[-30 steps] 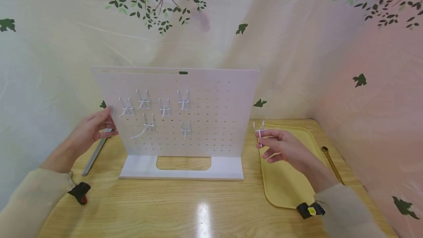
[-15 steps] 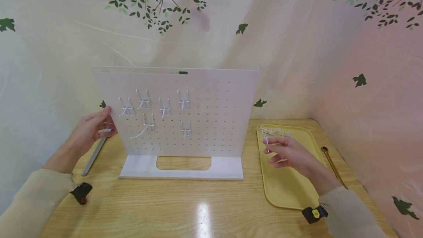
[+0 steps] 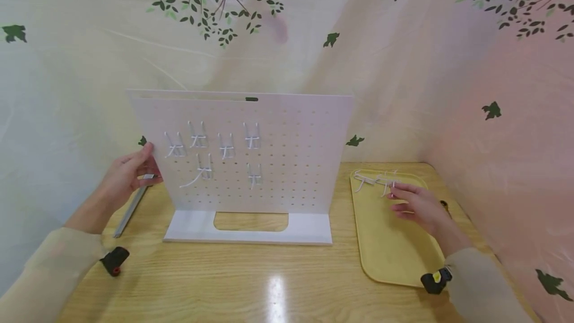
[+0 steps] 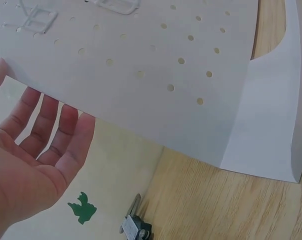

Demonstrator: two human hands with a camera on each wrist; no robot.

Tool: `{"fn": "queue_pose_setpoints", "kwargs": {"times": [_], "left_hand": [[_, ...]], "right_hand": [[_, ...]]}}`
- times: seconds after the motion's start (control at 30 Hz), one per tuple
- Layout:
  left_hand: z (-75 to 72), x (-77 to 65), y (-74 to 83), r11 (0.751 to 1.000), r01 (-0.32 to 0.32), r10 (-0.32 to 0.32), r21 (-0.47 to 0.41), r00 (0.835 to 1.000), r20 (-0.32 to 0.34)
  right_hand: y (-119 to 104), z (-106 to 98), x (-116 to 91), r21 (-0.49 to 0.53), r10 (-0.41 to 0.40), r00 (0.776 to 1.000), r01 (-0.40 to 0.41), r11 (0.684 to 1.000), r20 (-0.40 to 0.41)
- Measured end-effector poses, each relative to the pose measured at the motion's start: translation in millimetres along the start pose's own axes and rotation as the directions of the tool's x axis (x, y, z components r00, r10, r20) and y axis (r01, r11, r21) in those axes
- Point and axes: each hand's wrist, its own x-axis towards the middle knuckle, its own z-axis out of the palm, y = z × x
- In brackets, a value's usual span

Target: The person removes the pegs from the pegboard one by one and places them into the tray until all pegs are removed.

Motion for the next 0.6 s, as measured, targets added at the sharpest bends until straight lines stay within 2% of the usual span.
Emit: {"fn": "queue_pose_setpoints", "kwargs": {"times": [0.17,0.4,0.6], "left_hand": [[-2.5,0.1,1.2,0.999,0.035,-0.035,0.024,0.999,0.005],[-5.4,0.2,2.0,0.998,0.062,-0.062,0.023,0.998,0.022],[-3.7,0.8,1.0,0.997,0.064,-0.065,0.030,0.997,0.036]], "right_hand": [[11.8,-20.1,12.1,0.126,0.023,0.999,-0.018,0.992,-0.035],[19.5,-32.1,27.6,0.248,0.080,0.994,-0.059,0.967,-0.077],[25.7,-42.4,31.9,0.269,0.113,0.988,-0.081,0.960,-0.107]]}}
